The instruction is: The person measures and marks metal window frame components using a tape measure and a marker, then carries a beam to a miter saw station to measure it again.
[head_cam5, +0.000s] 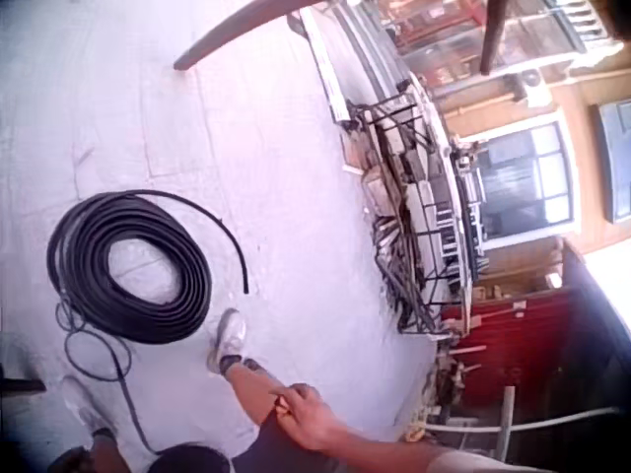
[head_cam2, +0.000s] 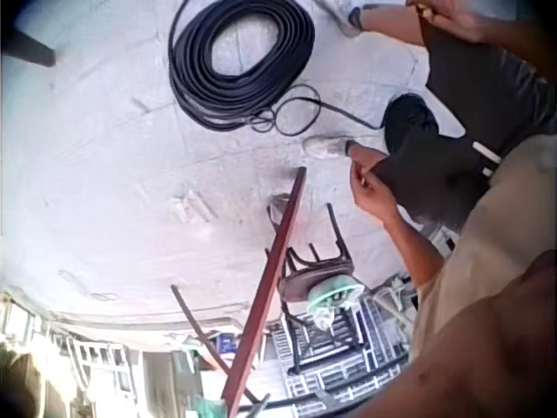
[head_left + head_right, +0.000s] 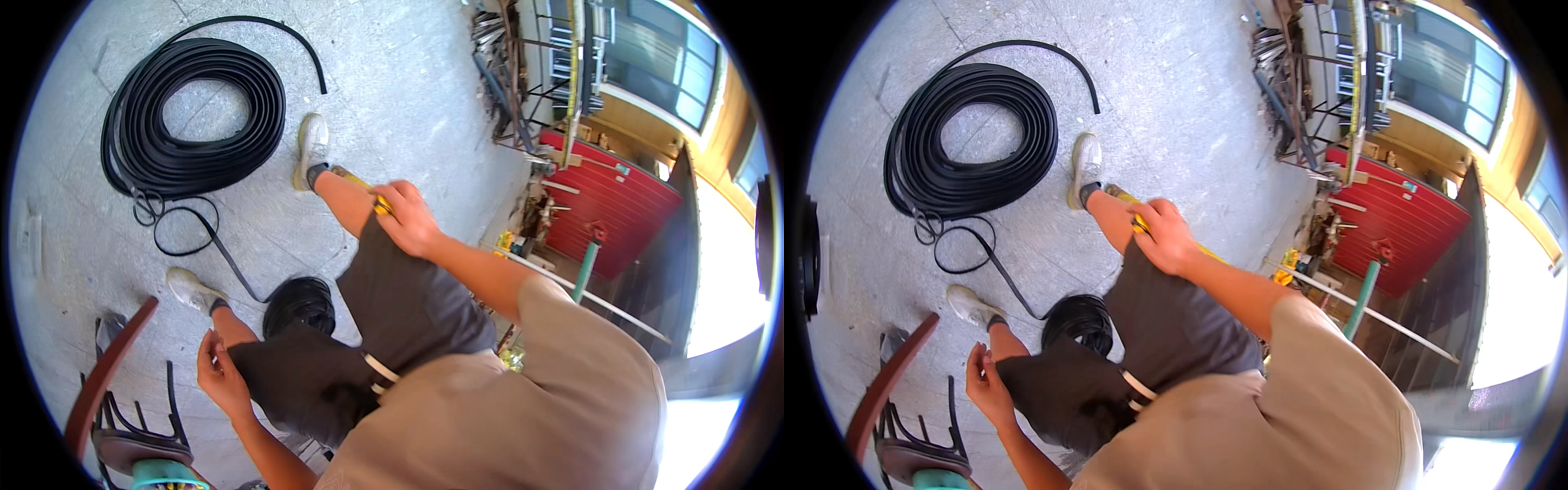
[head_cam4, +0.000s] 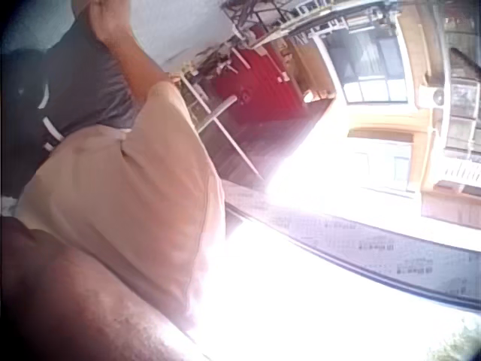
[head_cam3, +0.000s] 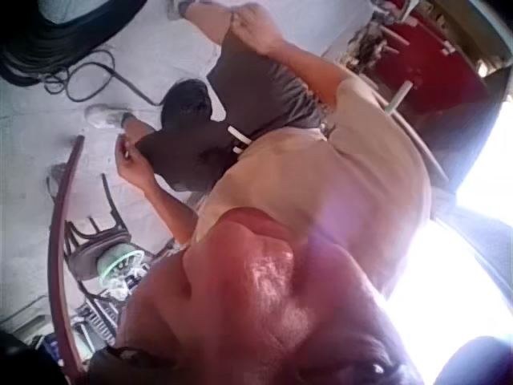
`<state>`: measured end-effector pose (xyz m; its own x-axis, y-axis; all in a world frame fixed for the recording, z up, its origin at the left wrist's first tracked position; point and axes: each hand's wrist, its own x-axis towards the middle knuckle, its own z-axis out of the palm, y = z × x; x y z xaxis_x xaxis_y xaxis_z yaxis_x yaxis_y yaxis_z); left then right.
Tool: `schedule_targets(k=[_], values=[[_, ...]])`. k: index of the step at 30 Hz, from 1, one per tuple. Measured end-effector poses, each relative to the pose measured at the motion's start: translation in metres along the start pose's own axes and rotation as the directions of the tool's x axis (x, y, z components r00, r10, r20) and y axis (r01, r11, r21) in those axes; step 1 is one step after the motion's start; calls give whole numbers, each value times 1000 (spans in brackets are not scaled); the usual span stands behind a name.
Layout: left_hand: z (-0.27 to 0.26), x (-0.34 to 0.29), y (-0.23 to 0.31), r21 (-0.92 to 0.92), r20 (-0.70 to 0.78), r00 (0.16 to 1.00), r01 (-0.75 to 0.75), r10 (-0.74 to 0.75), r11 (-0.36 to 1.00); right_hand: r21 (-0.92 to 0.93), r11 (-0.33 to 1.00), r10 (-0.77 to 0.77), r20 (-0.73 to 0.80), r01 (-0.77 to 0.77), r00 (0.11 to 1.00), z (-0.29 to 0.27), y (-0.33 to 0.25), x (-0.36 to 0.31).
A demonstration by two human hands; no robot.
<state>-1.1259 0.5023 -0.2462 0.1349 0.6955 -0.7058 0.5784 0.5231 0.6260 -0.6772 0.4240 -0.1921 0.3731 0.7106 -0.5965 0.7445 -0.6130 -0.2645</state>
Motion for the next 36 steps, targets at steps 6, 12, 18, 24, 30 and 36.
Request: schedule_targets(k=[6, 12, 18, 24, 30, 36], values=[[77, 92, 27, 160, 145, 989, -8, -16, 987, 224, 973, 90, -107, -64, 990, -3, 63, -5], [185, 171, 136, 494, 378, 926, -195, -7, 848, 501, 856, 260, -198, -131, 945, -31, 121, 0], [322, 195, 246, 573, 588, 809, -420, 4, 703, 665, 719, 422, -191, -200, 886, -48, 176, 9], [478, 180, 405, 589, 710, 704, -576, -22, 567, 822, 569, 510, -316, -38, 800, -84, 246, 87], [556, 139, 533, 529, 823, 563, -708, -78, 468, 797, 597, 580, -353, -89, 734, -91, 319, 130], [649, 127, 730, 361, 806, 558, -727, 196, 585, 785, 493, 715, -119, -376, 689, -154, 413, 91]])
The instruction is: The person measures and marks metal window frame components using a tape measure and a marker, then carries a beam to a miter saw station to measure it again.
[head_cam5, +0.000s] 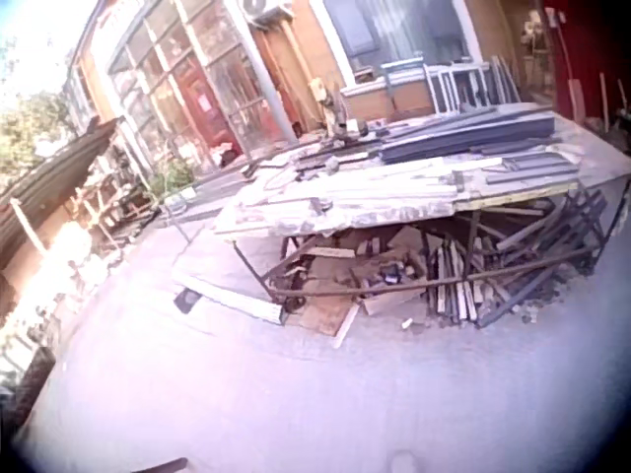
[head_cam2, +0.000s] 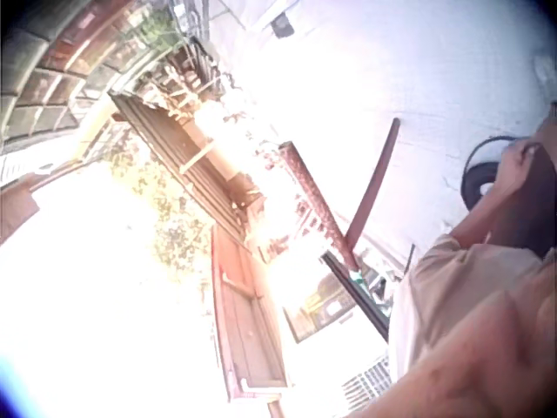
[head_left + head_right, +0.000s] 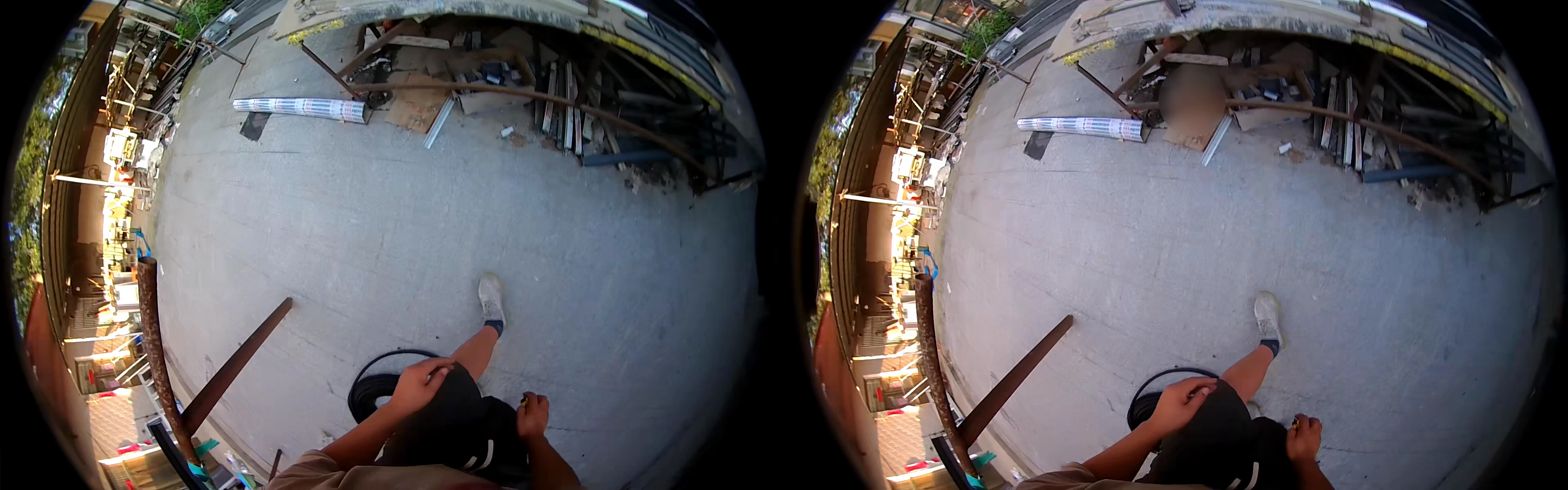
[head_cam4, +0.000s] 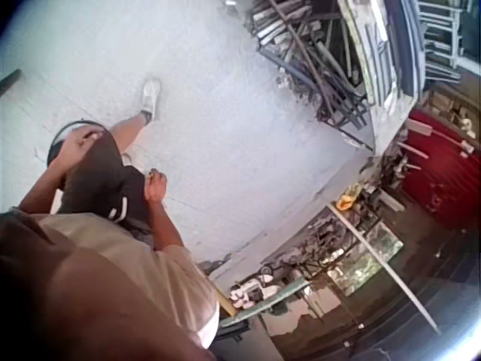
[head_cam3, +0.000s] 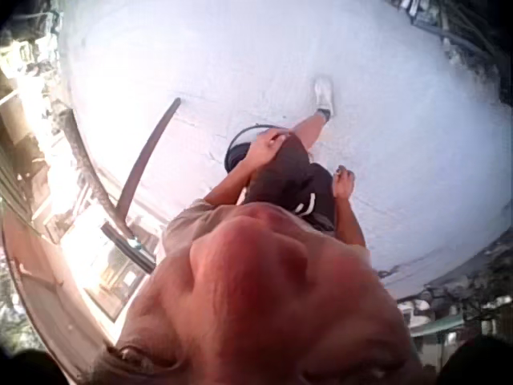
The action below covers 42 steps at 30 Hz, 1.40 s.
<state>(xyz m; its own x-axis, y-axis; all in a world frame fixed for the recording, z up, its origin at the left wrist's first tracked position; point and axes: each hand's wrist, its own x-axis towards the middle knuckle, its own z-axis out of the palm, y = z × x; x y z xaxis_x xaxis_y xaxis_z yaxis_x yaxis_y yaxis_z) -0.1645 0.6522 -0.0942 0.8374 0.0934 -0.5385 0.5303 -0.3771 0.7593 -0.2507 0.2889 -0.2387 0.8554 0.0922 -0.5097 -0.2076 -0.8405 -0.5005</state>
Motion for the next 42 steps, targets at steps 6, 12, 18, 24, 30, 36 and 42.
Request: schedule_targets(k=[6, 12, 18, 24, 30, 36, 42], values=[[-56, 143, 96, -214, -142, 988, 32, -63, 976, 119, 894, 440, -55, -431, 896, -150, 55, 100], [-177, 165, 236, -167, -36, 996, -81, 76, 983, 427, 760, 511, 72, -490, 856, -275, -45, 248], [-301, 149, 245, 208, -255, 966, 19, 35, 978, 412, 853, 279, 157, -320, 947, -342, -208, 440], [-339, 115, 215, 29, -614, 744, 354, -263, 935, 138, 918, 272, 461, -371, 844, -377, -414, 574], [-338, 102, 215, -196, -540, 732, 370, -415, 908, 6, 999, 31, 633, -44, 774, -316, -637, 657], [-447, 137, 199, -234, -640, 724, 136, -258, 963, -129, 981, -7, 727, 147, 686, -224, -835, 663], [-619, 68, 201, -171, -853, 489, 69, -183, 983, -400, 623, -301, 671, 673, 678, -95, -942, 746]])
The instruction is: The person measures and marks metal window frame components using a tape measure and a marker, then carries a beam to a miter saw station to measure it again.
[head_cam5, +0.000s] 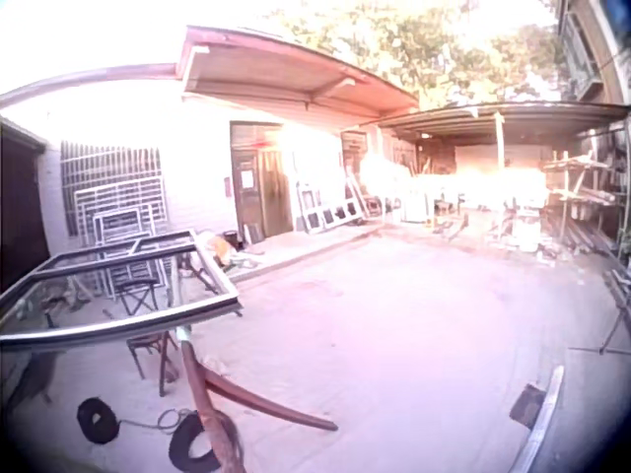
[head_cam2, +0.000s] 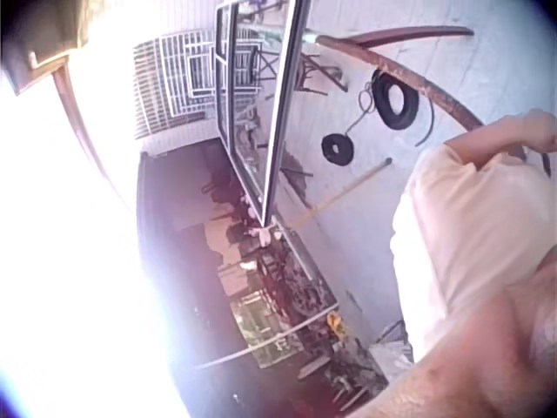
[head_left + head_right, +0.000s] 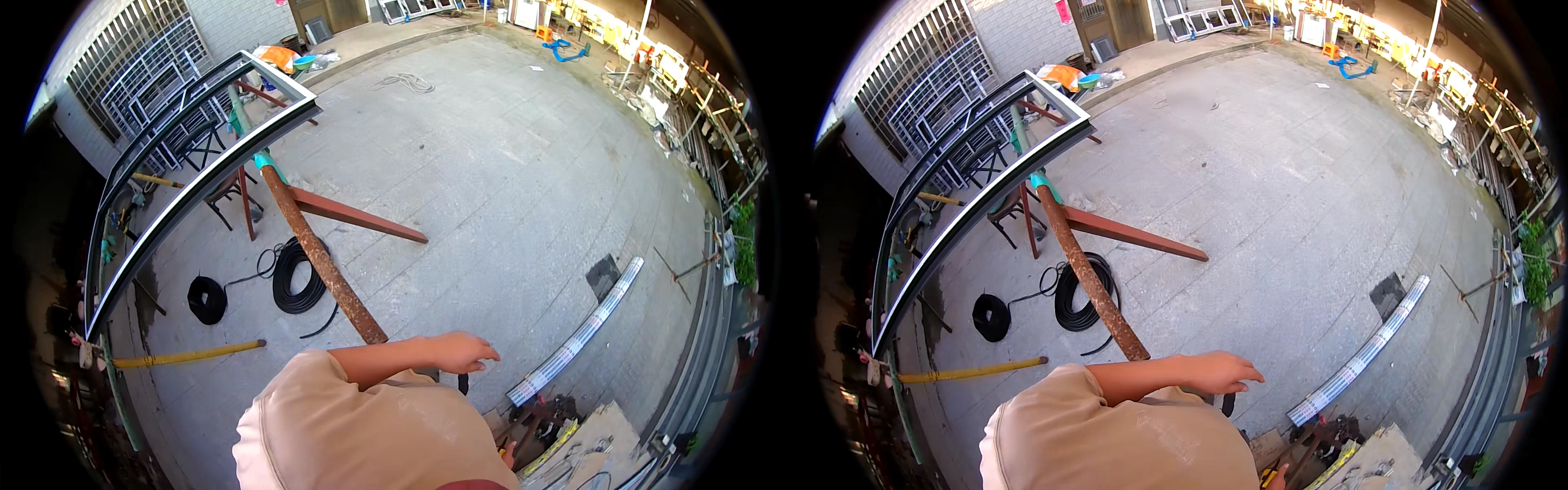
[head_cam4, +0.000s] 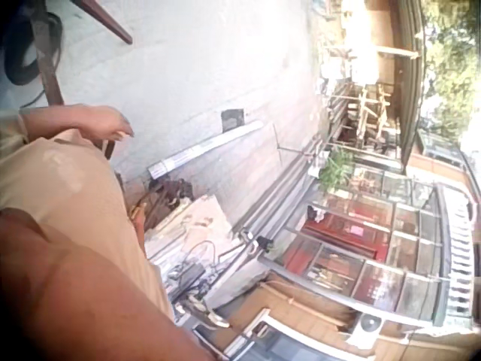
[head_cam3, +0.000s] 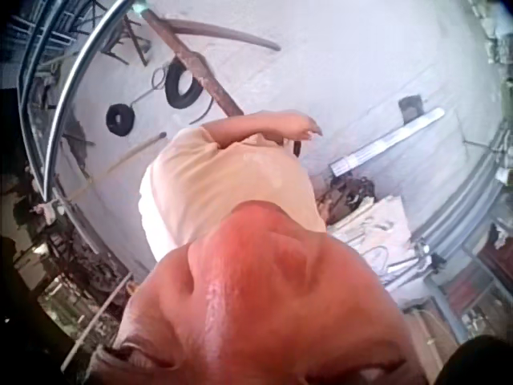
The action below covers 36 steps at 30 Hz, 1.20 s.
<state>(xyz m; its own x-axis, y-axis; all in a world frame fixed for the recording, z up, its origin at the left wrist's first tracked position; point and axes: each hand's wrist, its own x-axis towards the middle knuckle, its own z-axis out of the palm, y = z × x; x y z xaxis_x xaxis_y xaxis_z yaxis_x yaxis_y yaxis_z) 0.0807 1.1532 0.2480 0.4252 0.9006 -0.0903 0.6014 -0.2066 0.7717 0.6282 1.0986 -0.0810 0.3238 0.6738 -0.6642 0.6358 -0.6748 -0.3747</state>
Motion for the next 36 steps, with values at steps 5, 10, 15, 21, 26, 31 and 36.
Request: schedule_targets(k=[5, 10, 15, 21, 26, 31, 36], values=[[-87, 48, -39, 160, -187, 950, 280, -249, 947, -260, 925, -197, 300, 279, 933, -11, -149, 62], [-88, 87, -113, 113, -175, 815, 574, -552, 811, -406, 767, -268, 501, 497, 823, -18, -263, 148], [-6, 81, -231, -78, -124, 528, 839, -840, 539, -494, 467, -314, 682, 733, 660, -46, -376, 260], [97, 15, -297, -807, 121, -7, 581, -993, -103, -533, 280, -455, 659, 798, 600, -61, -586, 372], [130, 27, -333, -700, 434, -86, 594, -897, -396, -316, 810, -346, 422, 494, 838, -23, -772, 387], [49, 73, -432, -797, 330, 108, 565, -938, -215, -170, 864, -336, 507, 474, 794, 57, -883, 354], [-192, 112, -525, -791, -250, 92, 554, -964, 258, -356, 101, -459, 812, 929, 361, 104, -948, 367]])
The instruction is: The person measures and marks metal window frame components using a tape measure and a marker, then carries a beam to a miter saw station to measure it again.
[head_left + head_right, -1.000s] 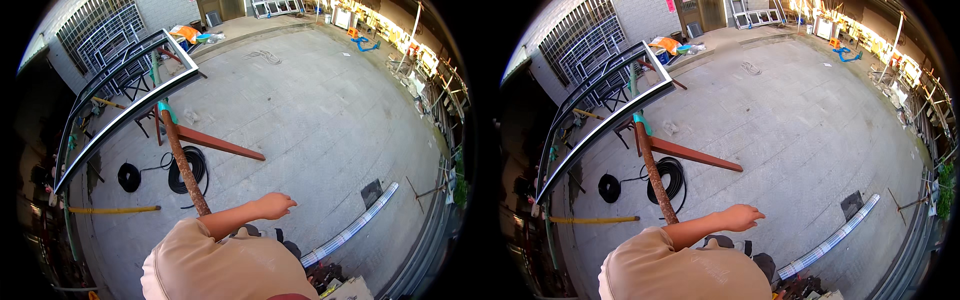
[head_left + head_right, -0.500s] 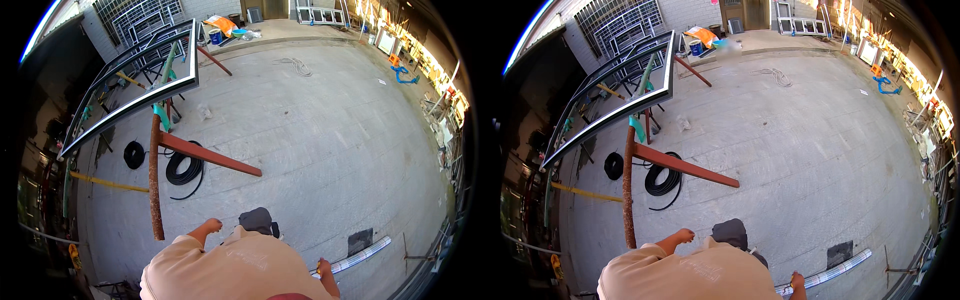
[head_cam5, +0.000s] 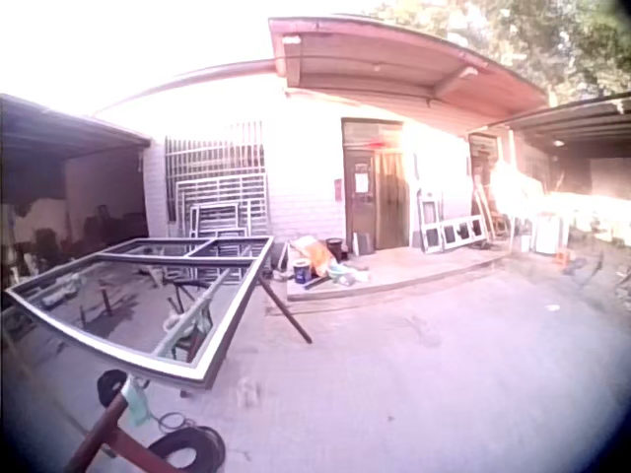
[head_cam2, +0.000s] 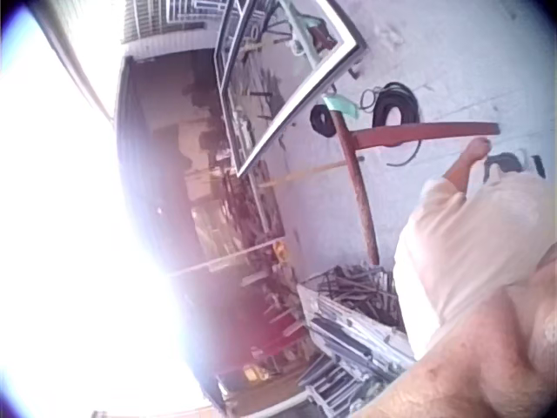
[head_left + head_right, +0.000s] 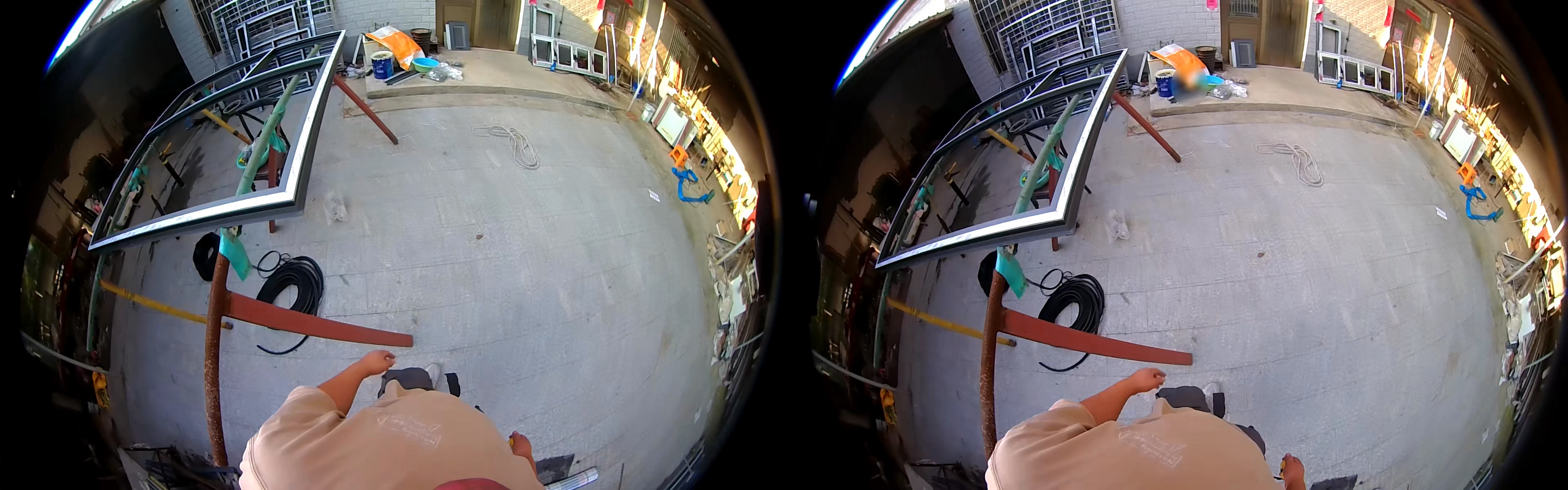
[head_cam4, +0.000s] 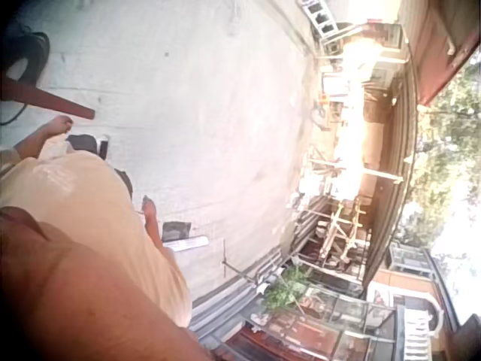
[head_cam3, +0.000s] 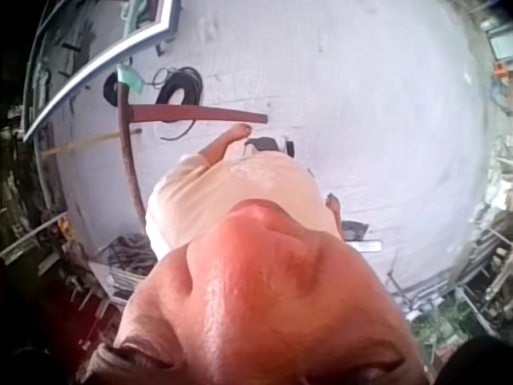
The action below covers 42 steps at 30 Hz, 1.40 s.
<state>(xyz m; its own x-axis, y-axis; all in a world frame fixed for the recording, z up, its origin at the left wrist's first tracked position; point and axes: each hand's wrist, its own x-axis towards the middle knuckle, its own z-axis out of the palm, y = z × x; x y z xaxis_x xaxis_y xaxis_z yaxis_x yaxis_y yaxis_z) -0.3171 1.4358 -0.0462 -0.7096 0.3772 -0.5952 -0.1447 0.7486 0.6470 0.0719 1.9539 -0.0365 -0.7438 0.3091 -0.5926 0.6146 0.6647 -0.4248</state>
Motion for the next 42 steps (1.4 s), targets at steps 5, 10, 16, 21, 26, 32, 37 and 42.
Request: schedule_targets(k=[5, 10, 16, 21, 26, 32, 37, 42], values=[[-130, 77, 199, -51, -228, 962, -169, 153, 984, -281, 944, -100, 260, 174, 960, -12, 21, 110], [-156, 150, 218, -155, -309, 943, -175, 121, 972, -342, 895, -108, 455, 286, 884, -32, 44, 229], [-94, 151, 37, 89, -239, 941, 265, -238, 960, -300, 911, -159, 377, 283, 912, -168, -94, 425], [-108, 119, 47, -670, -3, 586, 600, -810, 437, -164, 982, -41, 290, 91, 956, -297, -248, 592], [-132, 174, 102, -495, 7, 716, 609, -698, 619, 214, 972, 64, 153, -96, 986, -385, -423, 727], [-234, 353, 122, -548, 163, 866, 477, -472, 686, 313, 949, -105, 185, 42, 977, -409, -553, 795], [-428, 543, 165, -669, -160, 884, 229, -438, 707, -6, 999, -47, 237, 50, 970, -406, -474, 862], [-628, 634, 231, -488, -555, 774, -7, -304, 873, -81, 997, 47, 376, -18, 926, -427, -522, 861]])
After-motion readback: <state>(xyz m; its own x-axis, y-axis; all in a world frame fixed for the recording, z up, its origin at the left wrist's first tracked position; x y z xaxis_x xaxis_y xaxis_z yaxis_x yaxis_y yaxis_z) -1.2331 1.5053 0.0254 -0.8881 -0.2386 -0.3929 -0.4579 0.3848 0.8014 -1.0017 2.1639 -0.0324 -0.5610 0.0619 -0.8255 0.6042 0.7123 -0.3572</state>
